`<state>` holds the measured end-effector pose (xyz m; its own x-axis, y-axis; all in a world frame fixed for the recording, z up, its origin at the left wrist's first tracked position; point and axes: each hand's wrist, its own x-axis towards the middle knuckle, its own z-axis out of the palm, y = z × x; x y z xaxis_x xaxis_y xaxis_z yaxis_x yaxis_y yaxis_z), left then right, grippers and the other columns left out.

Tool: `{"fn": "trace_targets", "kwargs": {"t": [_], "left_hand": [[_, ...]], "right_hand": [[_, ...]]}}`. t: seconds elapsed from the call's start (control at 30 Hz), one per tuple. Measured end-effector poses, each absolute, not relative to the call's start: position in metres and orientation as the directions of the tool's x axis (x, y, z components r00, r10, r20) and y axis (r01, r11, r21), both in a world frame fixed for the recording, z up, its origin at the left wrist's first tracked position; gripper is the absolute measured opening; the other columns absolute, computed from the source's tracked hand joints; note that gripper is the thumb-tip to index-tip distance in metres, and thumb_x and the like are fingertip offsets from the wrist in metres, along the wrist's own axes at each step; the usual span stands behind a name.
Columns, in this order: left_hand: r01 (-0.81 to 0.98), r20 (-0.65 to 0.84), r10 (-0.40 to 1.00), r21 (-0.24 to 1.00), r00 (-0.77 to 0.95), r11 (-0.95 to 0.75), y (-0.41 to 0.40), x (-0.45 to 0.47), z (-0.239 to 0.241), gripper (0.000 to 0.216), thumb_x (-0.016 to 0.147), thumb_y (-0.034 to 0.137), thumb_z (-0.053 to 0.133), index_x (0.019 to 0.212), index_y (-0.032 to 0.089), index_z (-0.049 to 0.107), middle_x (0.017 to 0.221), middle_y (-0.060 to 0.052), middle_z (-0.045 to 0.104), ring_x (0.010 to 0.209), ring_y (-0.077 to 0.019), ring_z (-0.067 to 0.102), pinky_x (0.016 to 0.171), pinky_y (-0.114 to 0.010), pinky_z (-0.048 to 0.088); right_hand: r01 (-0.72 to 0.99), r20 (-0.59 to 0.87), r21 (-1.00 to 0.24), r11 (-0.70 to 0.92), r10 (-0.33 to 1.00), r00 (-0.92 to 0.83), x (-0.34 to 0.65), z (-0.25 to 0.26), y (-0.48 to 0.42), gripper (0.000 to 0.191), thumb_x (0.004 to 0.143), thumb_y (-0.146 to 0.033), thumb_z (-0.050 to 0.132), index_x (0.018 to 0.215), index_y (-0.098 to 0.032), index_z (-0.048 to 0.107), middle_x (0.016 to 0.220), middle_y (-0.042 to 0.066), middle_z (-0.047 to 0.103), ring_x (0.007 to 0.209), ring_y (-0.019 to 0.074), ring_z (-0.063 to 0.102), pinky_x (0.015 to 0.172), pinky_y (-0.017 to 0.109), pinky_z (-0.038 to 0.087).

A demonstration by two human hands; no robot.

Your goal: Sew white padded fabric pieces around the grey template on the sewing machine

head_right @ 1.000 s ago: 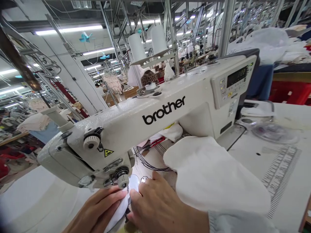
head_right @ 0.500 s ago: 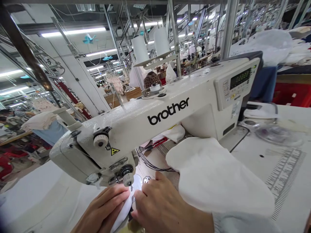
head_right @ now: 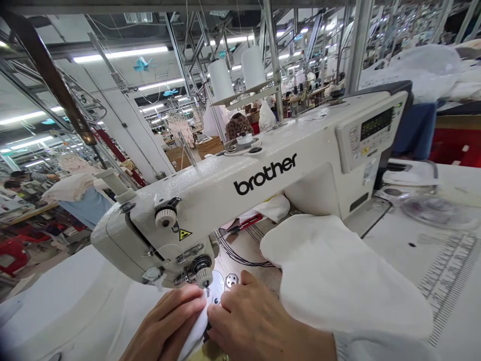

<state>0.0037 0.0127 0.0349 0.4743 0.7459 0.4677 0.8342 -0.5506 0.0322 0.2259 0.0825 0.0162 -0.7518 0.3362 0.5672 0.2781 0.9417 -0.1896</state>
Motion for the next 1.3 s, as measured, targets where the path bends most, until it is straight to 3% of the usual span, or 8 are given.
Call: {"fn": "trace_targets", "kwargs": {"t": [0.17, 0.47, 0.7, 0.9, 1.03, 1.3], "left_hand": [[0.854, 0.494, 0.753, 0.041, 0.434, -0.519, 0.011, 0.007, 0.034, 0.021, 0.098, 0.027, 0.05, 0.114, 0.025, 0.062, 0.11, -0.002, 0.072, 0.103, -0.0094, 0.068, 0.092, -0.015, 0.053], [0.894, 0.483, 0.786, 0.015, 0.386, -0.447, 0.002, 0.009, 0.012, 0.03, 0.093, 0.022, 0.057, 0.123, 0.023, 0.059, 0.122, -0.003, 0.068, 0.116, -0.0116, 0.063, 0.1, -0.018, 0.05], [0.948, 0.572, 0.793, 0.078, 0.21, -0.307, -0.004, 0.021, 0.001, 0.026, 0.097, 0.023, 0.049, 0.12, 0.024, 0.061, 0.123, -0.004, 0.069, 0.117, -0.0135, 0.064, 0.101, -0.021, 0.051], [0.892, 0.423, 0.799, -0.05, 0.427, -0.45, -0.004, 0.007, 0.017, 0.032, 0.094, 0.025, 0.055, 0.126, 0.023, 0.057, 0.13, -0.002, 0.066, 0.124, -0.0134, 0.06, 0.102, -0.018, 0.047], [0.885, 0.448, 0.772, -0.112, 0.45, -0.451, -0.005, 0.003, 0.014, 0.03, 0.094, 0.024, 0.055, 0.124, 0.022, 0.058, 0.13, -0.003, 0.067, 0.125, -0.0143, 0.058, 0.102, -0.02, 0.048], [0.959, 0.588, 0.773, -0.019, 0.238, -0.282, -0.01, 0.021, -0.01, 0.027, 0.099, 0.025, 0.045, 0.121, 0.025, 0.06, 0.126, -0.002, 0.068, 0.124, -0.0143, 0.059, 0.102, -0.022, 0.05]], "right_hand": [[0.246, 0.563, -0.208, 0.947, 0.321, -0.761, 0.226, 0.017, 0.081, 0.018, 0.096, -0.01, 0.049, 0.08, -0.02, 0.051, 0.07, -0.004, 0.056, 0.057, 0.013, 0.048, 0.072, 0.031, 0.033], [0.244, 0.606, -0.173, 0.954, 0.299, -0.737, 0.225, 0.013, 0.083, 0.023, 0.097, -0.009, 0.042, 0.078, -0.02, 0.05, 0.07, -0.003, 0.055, 0.058, 0.0147, 0.045, 0.072, 0.031, 0.029], [0.261, 0.649, -0.155, 0.953, 0.297, -0.7, 0.223, 0.009, 0.082, 0.026, 0.099, -0.011, 0.039, 0.077, -0.02, 0.052, 0.069, -0.002, 0.056, 0.059, 0.0157, 0.046, 0.073, 0.032, 0.028], [0.211, 0.578, -0.203, 0.956, 0.291, -0.762, 0.226, 0.007, 0.083, 0.02, 0.093, -0.005, 0.045, 0.079, -0.019, 0.05, 0.072, -0.003, 0.055, 0.06, 0.0141, 0.046, 0.074, 0.032, 0.029], [0.203, 0.585, -0.205, 0.958, 0.286, -0.759, 0.227, 0.006, 0.083, 0.02, 0.093, -0.006, 0.045, 0.079, -0.019, 0.048, 0.072, -0.003, 0.055, 0.061, 0.0143, 0.045, 0.073, 0.032, 0.028], [0.242, 0.591, -0.196, 0.95, 0.312, -0.744, 0.226, 0.01, 0.083, 0.022, 0.096, -0.009, 0.044, 0.078, -0.02, 0.051, 0.07, -0.003, 0.055, 0.06, 0.0151, 0.045, 0.075, 0.032, 0.028]]}}
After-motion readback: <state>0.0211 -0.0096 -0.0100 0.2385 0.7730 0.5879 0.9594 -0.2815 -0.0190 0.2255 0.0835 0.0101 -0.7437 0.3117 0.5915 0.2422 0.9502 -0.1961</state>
